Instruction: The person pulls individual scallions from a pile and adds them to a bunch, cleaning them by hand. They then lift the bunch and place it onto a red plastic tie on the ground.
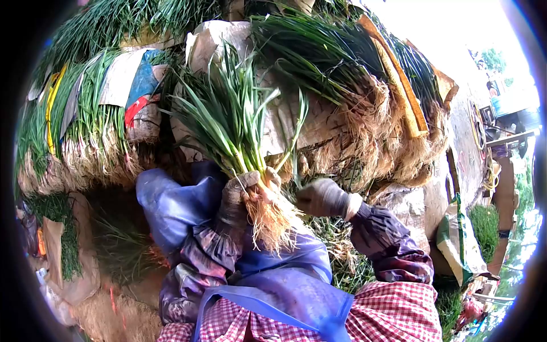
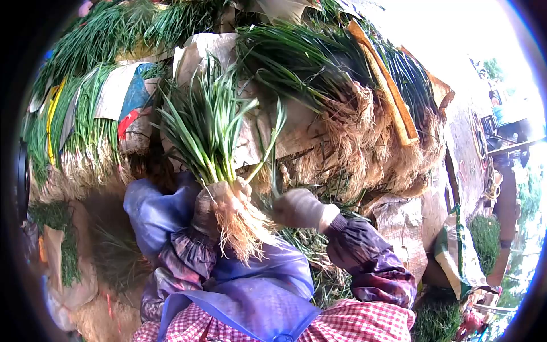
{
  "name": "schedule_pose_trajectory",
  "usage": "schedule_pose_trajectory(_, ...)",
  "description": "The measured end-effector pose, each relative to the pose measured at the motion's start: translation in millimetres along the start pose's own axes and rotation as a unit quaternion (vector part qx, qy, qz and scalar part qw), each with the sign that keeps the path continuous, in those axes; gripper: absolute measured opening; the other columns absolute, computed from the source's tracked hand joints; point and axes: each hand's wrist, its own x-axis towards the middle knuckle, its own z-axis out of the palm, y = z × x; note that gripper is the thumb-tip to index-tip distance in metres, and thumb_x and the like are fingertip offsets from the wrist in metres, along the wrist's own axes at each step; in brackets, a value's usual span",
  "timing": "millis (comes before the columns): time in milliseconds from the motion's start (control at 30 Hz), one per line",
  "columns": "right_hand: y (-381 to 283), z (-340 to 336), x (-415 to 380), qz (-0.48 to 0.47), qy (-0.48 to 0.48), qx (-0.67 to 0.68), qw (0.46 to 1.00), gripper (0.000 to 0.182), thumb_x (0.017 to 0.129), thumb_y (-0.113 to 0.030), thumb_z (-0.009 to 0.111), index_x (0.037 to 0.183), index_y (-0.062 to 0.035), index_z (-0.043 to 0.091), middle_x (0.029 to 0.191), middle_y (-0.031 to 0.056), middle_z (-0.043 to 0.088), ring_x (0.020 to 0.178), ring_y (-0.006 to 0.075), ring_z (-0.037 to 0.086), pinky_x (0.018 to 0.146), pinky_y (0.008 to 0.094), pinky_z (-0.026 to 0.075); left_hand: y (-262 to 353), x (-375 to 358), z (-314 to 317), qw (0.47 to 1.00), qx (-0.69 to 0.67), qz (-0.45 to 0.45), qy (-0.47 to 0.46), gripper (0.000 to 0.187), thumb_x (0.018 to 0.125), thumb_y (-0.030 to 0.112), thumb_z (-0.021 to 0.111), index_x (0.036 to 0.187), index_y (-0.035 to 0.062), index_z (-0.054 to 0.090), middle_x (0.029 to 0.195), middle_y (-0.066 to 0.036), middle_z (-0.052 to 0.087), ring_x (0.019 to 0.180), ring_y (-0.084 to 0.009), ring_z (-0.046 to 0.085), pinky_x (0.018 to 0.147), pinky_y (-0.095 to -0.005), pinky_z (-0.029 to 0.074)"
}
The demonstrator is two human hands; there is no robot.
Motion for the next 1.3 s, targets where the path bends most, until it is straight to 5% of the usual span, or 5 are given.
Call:
schedule_pose_trajectory(133,79.6,26.8,-31.7,0.258,-0.148,-0.187,0.936,0.022,0.087,-0.034,0.055,0.087,-0.0169,0.07,0.061,0.007,0.061,0.051,0.0268,0.061,0.047,0.041,0.049,8.8,-5.3,11.8,0.993,-0.076,-0.002,-0.086,0.049,0.081,0.023,0.066,0.116,-0.0079,0.054,0.095,-0.015,0.062,0.072,-0.0209,0.06,0.061,-0.0255,0.05)
schedule_pose_trajectory(367,90.8,-67.3,-15.3,0.262,0.463,-0.231,0.815,0.024,0.084,-0.032,0.067,0.104,-0.0216,0.061,0.069,0.0034,0.064,0.052,0.0223,0.059,0.049,0.0371,0.046,9.8,-4.5,7.0,0.992,-0.074,0.016,-0.097,0.051,0.08,0.023,0.067,0.118,-0.0079,0.052,0.098,-0.016,0.061,0.073,-0.0219,0.06,0.061,-0.0256,0.05)
schedule_pose_trajectory(833,-47.7,-27.8,7.2,-0.061,0.27,0.024,0.961,0.012,0.08,-0.008,0.07,0.09,-0.0103,0.064,0.071,0.0083,0.064,0.06,0.0155,0.063,0.054,0.0293,0.05,1.1,-0.1,8.6,1.0,-0.015,0.009,-0.016,0.036,0.087,0.021,0.06,0.109,-0.0081,0.058,0.088,-0.013,0.065,0.067,-0.0155,0.06,0.062,-0.0238,0.048)
schedule_pose_trajectory(1000,-21.0,-42.7,42.3,0.14,0.331,0.054,0.931,0.049,0.078,-0.024,0.074,0.122,-0.0148,0.055,0.075,0.0081,0.066,0.067,0.0245,0.065,0.061,0.0368,0.051,6.2,-10.7,33.8,0.998,-0.05,0.014,-0.026,0.038,0.084,0.024,0.061,0.108,-0.0056,0.058,0.088,-0.014,0.064,0.075,-0.0232,0.061,0.078,-0.0338,0.05)
schedule_pose_trajectory(1300,14.1,-9.2,34.3,0.23,0.302,0.151,0.913,0.011,0.085,-0.016,0.062,0.078,-0.008,0.063,0.073,0.015,0.064,0.067,0.0285,0.064,0.061,0.039,0.05,0.9,-1.5,3.6,0.992,-0.071,0.01,-0.105,0.045,0.083,0.027,0.062,0.115,-0.0045,0.054,0.091,-0.016,0.062,0.086,-0.0282,0.06,0.09,-0.0422,0.045)
